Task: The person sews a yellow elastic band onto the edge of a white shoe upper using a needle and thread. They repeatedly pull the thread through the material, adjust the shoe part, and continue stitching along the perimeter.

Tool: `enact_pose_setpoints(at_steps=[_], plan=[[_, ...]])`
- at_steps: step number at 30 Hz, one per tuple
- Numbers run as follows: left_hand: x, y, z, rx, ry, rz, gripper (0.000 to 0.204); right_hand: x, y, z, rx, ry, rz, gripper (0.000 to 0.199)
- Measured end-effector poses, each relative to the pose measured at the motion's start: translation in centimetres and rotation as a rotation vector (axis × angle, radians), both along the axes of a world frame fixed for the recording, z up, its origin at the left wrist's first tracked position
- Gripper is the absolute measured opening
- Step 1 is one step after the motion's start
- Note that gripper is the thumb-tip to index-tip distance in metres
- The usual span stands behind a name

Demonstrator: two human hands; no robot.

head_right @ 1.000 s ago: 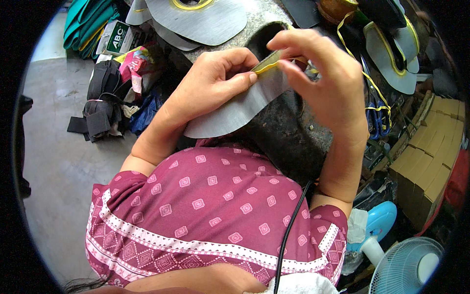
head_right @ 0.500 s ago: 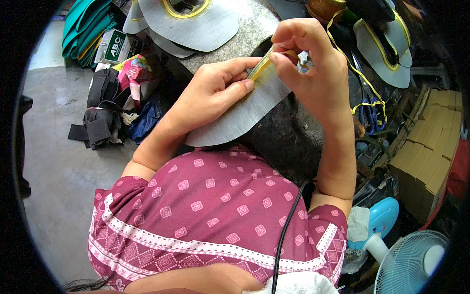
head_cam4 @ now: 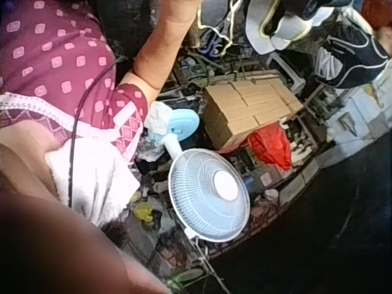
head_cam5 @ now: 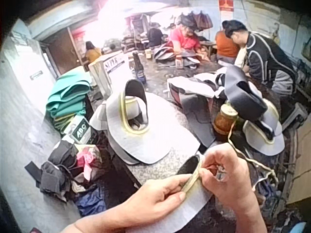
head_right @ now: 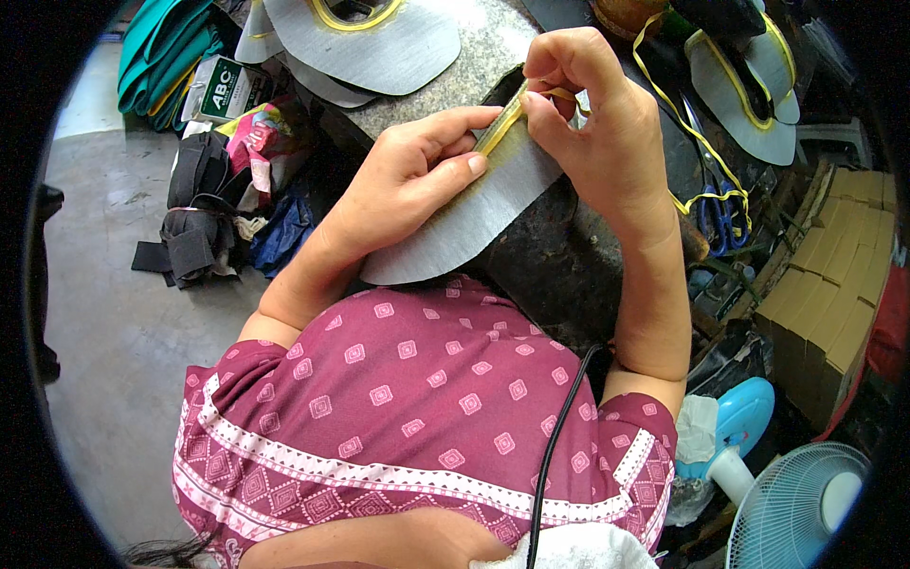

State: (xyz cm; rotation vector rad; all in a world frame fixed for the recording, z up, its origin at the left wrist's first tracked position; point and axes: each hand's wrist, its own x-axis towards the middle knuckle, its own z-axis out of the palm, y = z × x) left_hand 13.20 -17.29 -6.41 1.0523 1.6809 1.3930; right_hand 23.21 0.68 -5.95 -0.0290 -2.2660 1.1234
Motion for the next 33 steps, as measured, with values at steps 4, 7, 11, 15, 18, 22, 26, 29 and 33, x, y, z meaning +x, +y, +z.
enact_pose_setpoints(at_steps=[4,7,11,15,18,22,26,29,33], plan=[[0.0,-0.2,-0.4,0.060,-0.192,-0.013,0.038,-0.2,-0.4,-0.1,0.092,0.014,0.007,0.031],[-0.7,0.2,-0.6,0.134,-0.307,-0.014,0.035,-0.4,-0.8,-0.3,-0.049,0.023,0.032,0.030],[-1.7,0.8,-0.9,0.072,-0.379,0.001,0.021,-0.4,-0.8,-0.4,-0.144,-0.024,0.113,0.029],[-1.5,0.8,-1.5,0.061,-0.106,0.030,0.017,0.2,0.8,0.1,-0.055,-0.042,0.140,0.034],[-1.2,0.4,-1.6,-0.026,0.013,0.035,0.020,0.9,1.7,0.6,0.024,-0.142,0.170,0.036],[-1.0,0.2,-1.6,-0.081,-0.079,0.036,0.032,1.2,2.4,0.6,-0.024,-0.190,0.151,0.035],[-0.9,0.4,-1.7,-0.057,-0.088,0.014,0.038,0.6,1.6,-0.6,-0.115,-0.087,0.093,0.035],[-0.7,0.4,-1.9,-0.069,-0.092,0.012,0.039,0.1,1.1,-0.8,-0.052,-0.087,0.029,0.035],[-0.5,0.4,-2.1,0.004,-0.127,0.056,0.041,0.2,1.6,0.6,-0.287,-0.039,0.278,0.038]])
